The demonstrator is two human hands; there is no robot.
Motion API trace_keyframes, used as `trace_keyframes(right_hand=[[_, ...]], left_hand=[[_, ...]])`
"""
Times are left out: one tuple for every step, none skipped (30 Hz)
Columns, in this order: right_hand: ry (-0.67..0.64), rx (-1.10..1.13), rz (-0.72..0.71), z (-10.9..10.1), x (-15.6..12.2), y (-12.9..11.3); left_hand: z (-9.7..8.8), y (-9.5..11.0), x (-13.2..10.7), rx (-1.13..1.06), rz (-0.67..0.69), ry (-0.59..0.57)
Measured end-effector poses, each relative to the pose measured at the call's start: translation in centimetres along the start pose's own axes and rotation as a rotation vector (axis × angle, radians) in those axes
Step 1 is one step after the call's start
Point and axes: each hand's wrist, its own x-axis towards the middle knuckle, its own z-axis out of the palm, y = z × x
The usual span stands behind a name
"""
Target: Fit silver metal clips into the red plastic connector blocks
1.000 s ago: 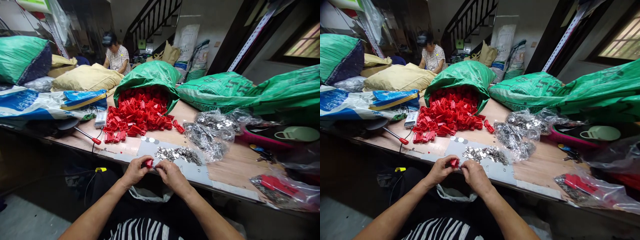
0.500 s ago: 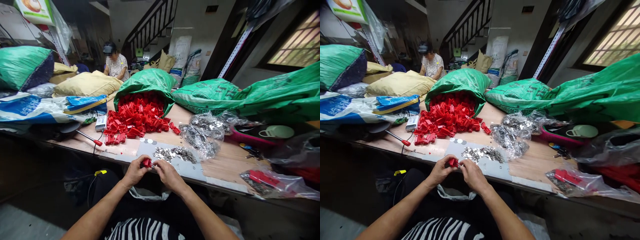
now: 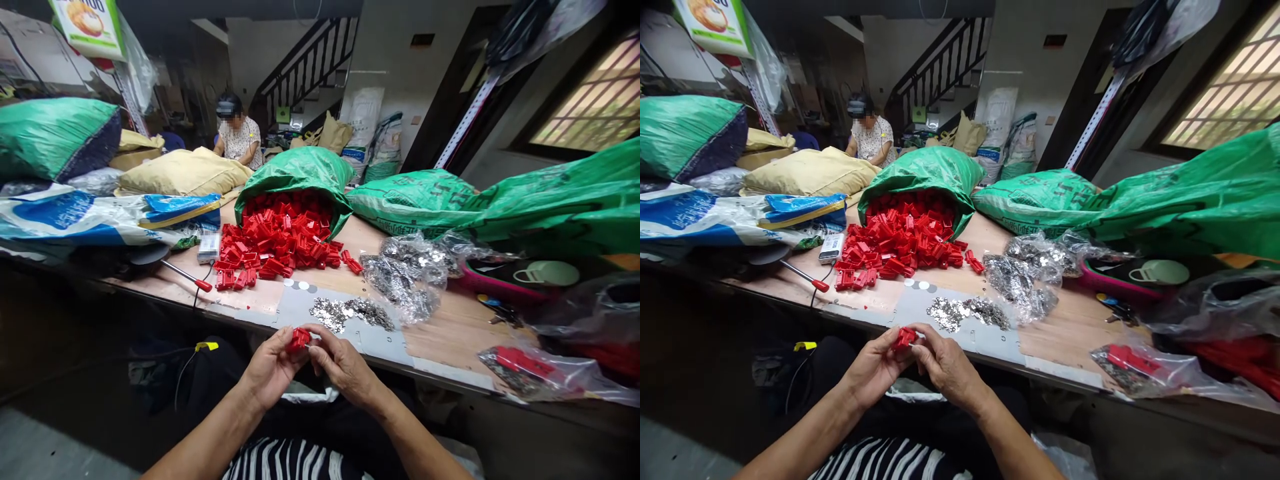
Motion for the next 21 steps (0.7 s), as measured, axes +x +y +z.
trace_keyframes(right_hand=[[0.0,-0.012,-0.002,0.1,0.1,-0.1],[0.005,-0.022,-0.001,0.1,0.1,-0.1],[0.012,-0.027,0.001,0.2,0.2,-0.1],[0.024,-0.028,0.002,0.2,0.2,-0.1],[0.04,-0.027,0.002,0.2,0.2,-0.1],[0.054,-0.024,0.001,0.3,0.2,0.0],[0.067,-0.018,0.0,0.3,0.2,0.0],[0.08,-0.002,-0.001,0.4,0.2,0.1],[0.094,0.025,0.0,0.5,0.2,0.1],[0.109,0.061,0.002,0.5,0.3,0.3],[0.122,0.104,0.008,0.7,0.3,0.4],[0.133,0.149,0.019,0.8,0.4,0.6],[0.136,0.191,0.036,0.9,0.4,0.9],[0.129,0.226,0.058,1.1,0.5,1.2],[0.116,0.248,0.081,1.2,0.5,1.5],[0.103,0.257,0.102,1.2,0.4,1.7],[0.094,0.25,0.117,1.2,0.4,2.0],[0.09,0.227,0.128,1.0,0.4,2.4],[0.093,0.19,0.137,0.8,0.4,2.7],[0.105,0.14,0.145,0.4,0.4,3.0],[0.122,0.084,0.155,-0.2,0.5,3.4]], left_hand=[[0.1,0.0,-0.1,-0.02,-0.004,0.011],[0.1,0.0,-0.2,-0.036,-0.005,0.019],[0.2,-0.1,-0.2,-0.052,-0.003,0.024],[0.2,-0.1,-0.3,-0.068,0.0,0.028],[0.3,-0.2,-0.3,-0.083,0.003,0.03],[0.3,-0.2,-0.3,-0.096,0.003,0.032],[0.3,-0.3,-0.3,-0.106,0.001,0.034],[0.3,-0.4,-0.3,-0.115,-0.004,0.035],[0.3,-0.6,-0.2,-0.119,-0.009,0.032],[0.3,-0.7,-0.2,-0.12,-0.015,0.027],[0.3,-0.8,-0.1,-0.119,-0.02,0.022],[0.3,-0.9,-0.1,-0.117,-0.022,0.021],[0.2,-0.9,-0.1,-0.114,-0.024,0.026],[0.2,-0.9,-0.1,-0.11,-0.023,0.036],[0.1,-0.9,-0.2,-0.103,-0.022,0.044],[0.0,-0.9,-0.2,-0.089,-0.023,0.046],[-0.2,-0.9,-0.2,-0.065,-0.024,0.043],[-0.5,-1.0,-0.3,-0.028,-0.029,0.042],[-0.9,-1.1,-0.2,0.022,-0.034,0.049],[-1.5,-1.3,-0.1,0.087,-0.038,0.072],[-2.2,-1.6,0.1,0.167,-0.042,0.114]])
